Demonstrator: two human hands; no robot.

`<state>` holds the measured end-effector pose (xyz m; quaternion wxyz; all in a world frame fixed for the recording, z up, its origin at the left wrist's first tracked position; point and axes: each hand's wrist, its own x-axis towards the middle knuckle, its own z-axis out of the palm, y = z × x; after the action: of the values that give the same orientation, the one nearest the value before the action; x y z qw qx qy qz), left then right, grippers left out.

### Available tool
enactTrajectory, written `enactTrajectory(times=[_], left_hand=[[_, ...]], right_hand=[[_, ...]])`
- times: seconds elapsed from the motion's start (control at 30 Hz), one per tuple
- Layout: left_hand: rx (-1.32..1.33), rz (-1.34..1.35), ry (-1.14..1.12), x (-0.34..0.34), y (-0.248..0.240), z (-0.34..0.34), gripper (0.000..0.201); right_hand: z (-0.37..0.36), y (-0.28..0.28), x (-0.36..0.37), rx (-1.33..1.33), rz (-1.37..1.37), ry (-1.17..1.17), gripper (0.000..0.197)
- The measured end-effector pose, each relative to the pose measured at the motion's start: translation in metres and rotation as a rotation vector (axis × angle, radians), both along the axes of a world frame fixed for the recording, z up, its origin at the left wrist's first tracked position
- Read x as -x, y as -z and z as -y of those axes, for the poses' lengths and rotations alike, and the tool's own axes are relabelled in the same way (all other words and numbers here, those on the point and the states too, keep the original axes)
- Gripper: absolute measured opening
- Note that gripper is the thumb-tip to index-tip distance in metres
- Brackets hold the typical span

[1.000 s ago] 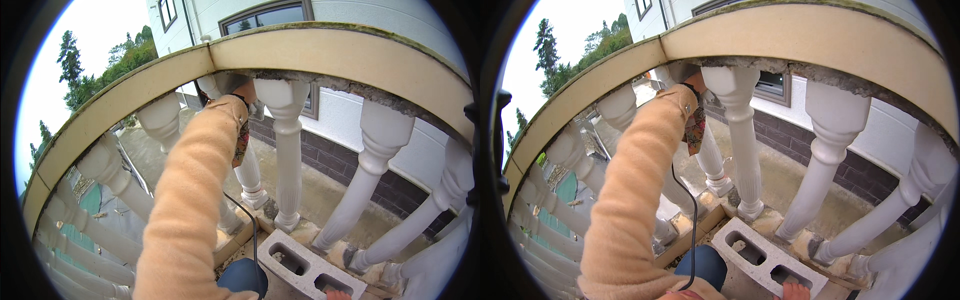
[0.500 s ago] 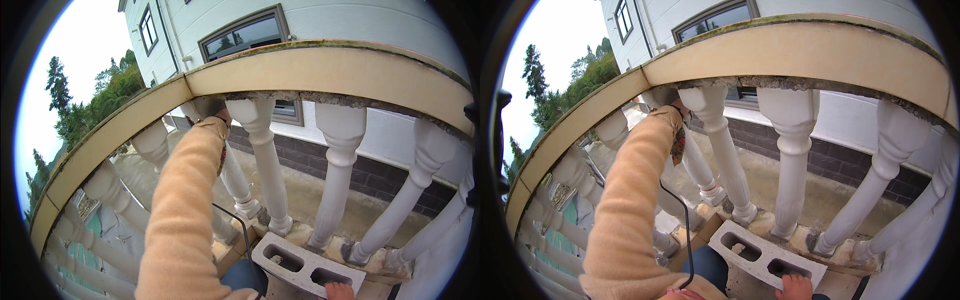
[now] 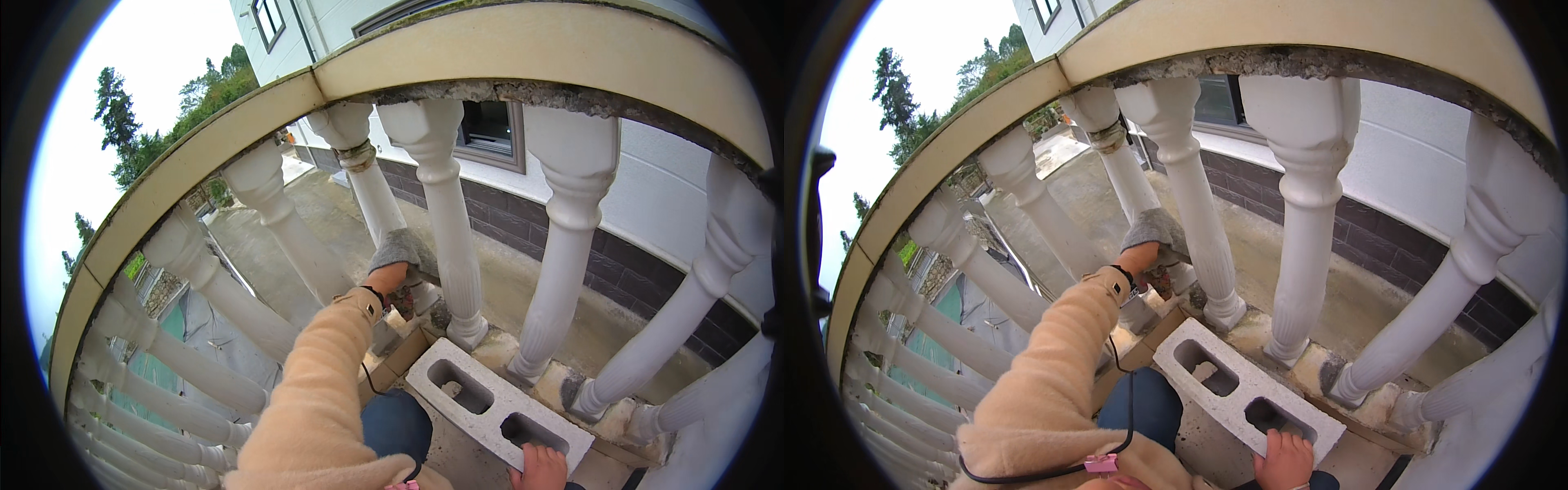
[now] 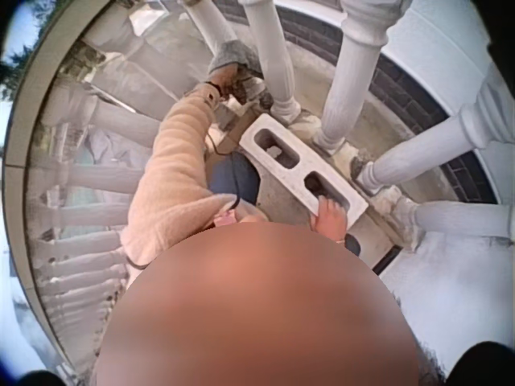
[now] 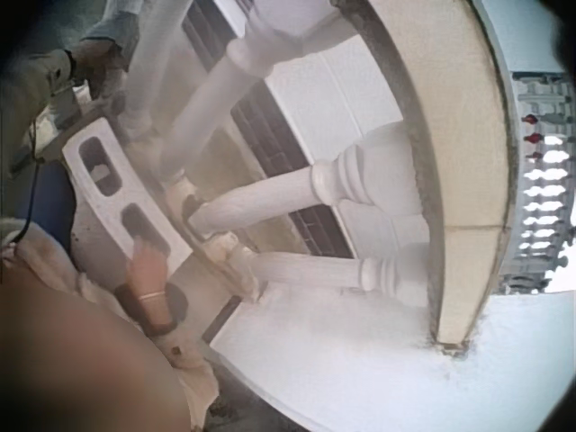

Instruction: The person squats on a balcony and wipes the white balusters and the base of the railing with a cloth. They move along the railing, cleaning each baluster individually and the floor area around the base.

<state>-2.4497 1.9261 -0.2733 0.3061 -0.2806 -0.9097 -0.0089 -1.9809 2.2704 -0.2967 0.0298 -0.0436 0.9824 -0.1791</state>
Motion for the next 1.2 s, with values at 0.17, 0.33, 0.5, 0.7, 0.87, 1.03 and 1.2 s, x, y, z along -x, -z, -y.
enactTrajectory(times=[0.17, 0.33, 0.5, 0.7, 0.87, 1.03, 1.2], left_hand=[[-0.312, -0.161, -0.090, -0.009, -0.021, -0.002, 0.030], [-0.841, -0.256, 0.013, 0.028, -0.167, 0.026, 0.040], [-0.608, -0.456, -0.102, 0.107, -0.110, 0.018, 0.051], [-0.407, 0.072, -0.187, 0.058, 0.121, 0.014, 0.058], [-0.404, 0.183, -0.102, -0.010, 0.161, 0.010, 0.056], [-0.566, -0.134, -0.094, 0.007, 0.008, 0.012, 0.055], [-0.262, -0.506, -0.292, 0.057, -0.093, -0.007, 0.053]], right_hand=[[-0.003, 0.009, 0.001, -0.026, -0.021, 0.000, 0.060], [0.004, 0.003, 0.001, -0.081, -0.101, 0.015, 0.056], [0.009, -0.001, -0.001, -0.079, 0.193, 0.115, 0.045], [0.017, 0.006, -0.007, -0.246, -0.379, 0.091, 0.045], [0.015, 0.000, -0.002, -0.129, -0.195, 0.069, 0.056], [0.014, -0.003, 0.003, -0.146, -0.326, 0.006, 0.057], [0.012, 0.003, 0.000, -0.164, -0.018, 0.038, 0.060]])
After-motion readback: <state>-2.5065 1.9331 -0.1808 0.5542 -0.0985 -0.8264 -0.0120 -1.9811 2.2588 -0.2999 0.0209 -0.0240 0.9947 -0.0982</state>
